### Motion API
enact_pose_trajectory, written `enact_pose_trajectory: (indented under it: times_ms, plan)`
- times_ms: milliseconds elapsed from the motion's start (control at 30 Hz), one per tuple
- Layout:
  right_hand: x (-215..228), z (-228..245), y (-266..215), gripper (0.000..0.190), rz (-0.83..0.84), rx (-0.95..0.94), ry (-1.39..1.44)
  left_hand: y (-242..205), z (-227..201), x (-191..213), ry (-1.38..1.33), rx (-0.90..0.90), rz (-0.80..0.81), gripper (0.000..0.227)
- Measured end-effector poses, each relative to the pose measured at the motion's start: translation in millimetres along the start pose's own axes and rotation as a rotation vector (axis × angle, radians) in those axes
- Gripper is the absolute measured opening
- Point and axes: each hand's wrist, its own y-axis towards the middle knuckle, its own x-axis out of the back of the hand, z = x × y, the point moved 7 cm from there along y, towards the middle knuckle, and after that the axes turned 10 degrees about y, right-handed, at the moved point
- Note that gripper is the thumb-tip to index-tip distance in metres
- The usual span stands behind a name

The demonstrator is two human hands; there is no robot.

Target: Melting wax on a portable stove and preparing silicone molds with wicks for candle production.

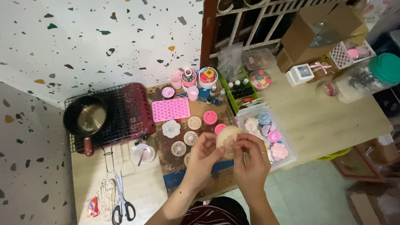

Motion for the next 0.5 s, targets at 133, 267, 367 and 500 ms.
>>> enact_pose_trajectory:
  times_ms: [133,267,367,500]
  plan:
    - [0.6,7.1,-1.2,0.006,0.005,0.044,-0.101,-5.6,-5.6,-3.7,0.016,-0.066,-0.001,0.024]
    - [3.9,2.7,-3.9,0.007,-0.006,0.061,-0.089,-13.0,-17.5,-10.3,0.055,-0.130,0.007,0.023]
    - [6.5,-5.4,-4.0,0.008,0.009,0.000,-0.021,-13.3,-13.5,-8.5,0.095,-0.148,-0.008,0.023]
    - [6.1,-11.7,-0.7,0.011,0.048,-0.062,0.060,-7.8,-9.0,-6.5,0.039,-0.122,0.012,0.024]
